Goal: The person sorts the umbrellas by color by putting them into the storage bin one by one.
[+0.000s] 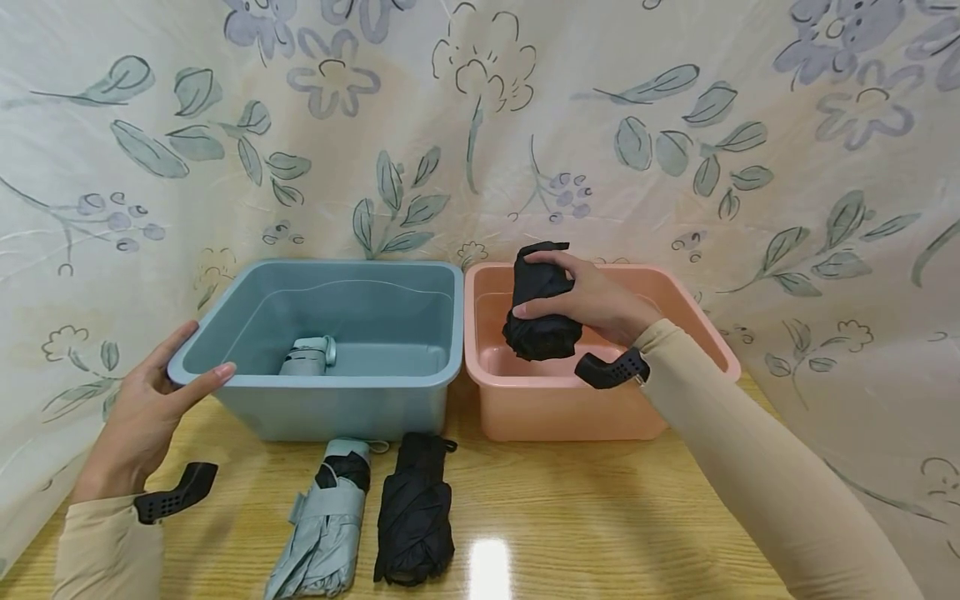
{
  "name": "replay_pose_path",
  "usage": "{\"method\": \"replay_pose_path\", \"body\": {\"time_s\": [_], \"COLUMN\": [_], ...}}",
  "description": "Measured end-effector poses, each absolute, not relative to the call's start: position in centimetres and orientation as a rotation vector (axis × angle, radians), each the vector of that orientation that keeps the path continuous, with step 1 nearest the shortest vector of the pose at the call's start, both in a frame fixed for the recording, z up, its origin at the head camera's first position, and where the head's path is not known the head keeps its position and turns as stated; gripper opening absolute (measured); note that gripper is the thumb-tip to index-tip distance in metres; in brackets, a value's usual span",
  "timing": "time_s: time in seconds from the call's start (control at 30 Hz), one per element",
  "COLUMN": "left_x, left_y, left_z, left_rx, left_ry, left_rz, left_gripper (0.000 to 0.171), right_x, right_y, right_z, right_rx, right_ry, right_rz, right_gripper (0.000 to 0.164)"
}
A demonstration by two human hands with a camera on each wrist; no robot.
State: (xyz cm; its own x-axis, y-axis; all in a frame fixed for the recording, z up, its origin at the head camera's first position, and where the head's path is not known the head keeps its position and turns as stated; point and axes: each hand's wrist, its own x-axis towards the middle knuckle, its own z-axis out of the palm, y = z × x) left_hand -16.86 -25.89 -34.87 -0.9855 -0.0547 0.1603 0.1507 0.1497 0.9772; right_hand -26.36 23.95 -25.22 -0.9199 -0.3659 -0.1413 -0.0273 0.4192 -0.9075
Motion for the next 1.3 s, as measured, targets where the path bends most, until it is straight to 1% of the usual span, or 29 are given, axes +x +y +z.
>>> {"method": "replay_pose_path", "body": {"time_s": [0.2, 0.4, 0.67, 0.93, 1.3], "left_x": [-16.9, -16.8, -16.8, -16.8, -16.8], "left_y": [-26.0, -26.0, -25.9, -25.9, -25.9], "left_z": [-34.8, -34.8, -34.8, -34.8, -34.8], "left_rx": [-0.078, -0.077, -0.104, -0.09, -0.093], "left_ry": [-2.272, -2.275, -2.262, -2.258, -2.255], "left_rz": [-1.959, -1.953, -1.971, -1.974, -1.973], "left_gripper": [0.092, 0.092, 0.092, 0.092, 0.092], "right_x": [-28.4, -29.6, -30.4, -31.0, -31.4], "right_y": [22.9, 21.8, 20.6, 19.9, 20.3], "right_z": [-26.3, -27.5, -28.0, -28.3, -29.2], "right_rx": [-0.332, -0.403, -0.459, -0.392, -0.452], "right_ry": [2.331, 2.374, 2.411, 2.288, 2.364], "right_rz": [-1.371, -1.226, -1.067, -1.122, -1.021], "right_gripper": [0.09, 0.087, 0.087, 0.088, 0.088]}}
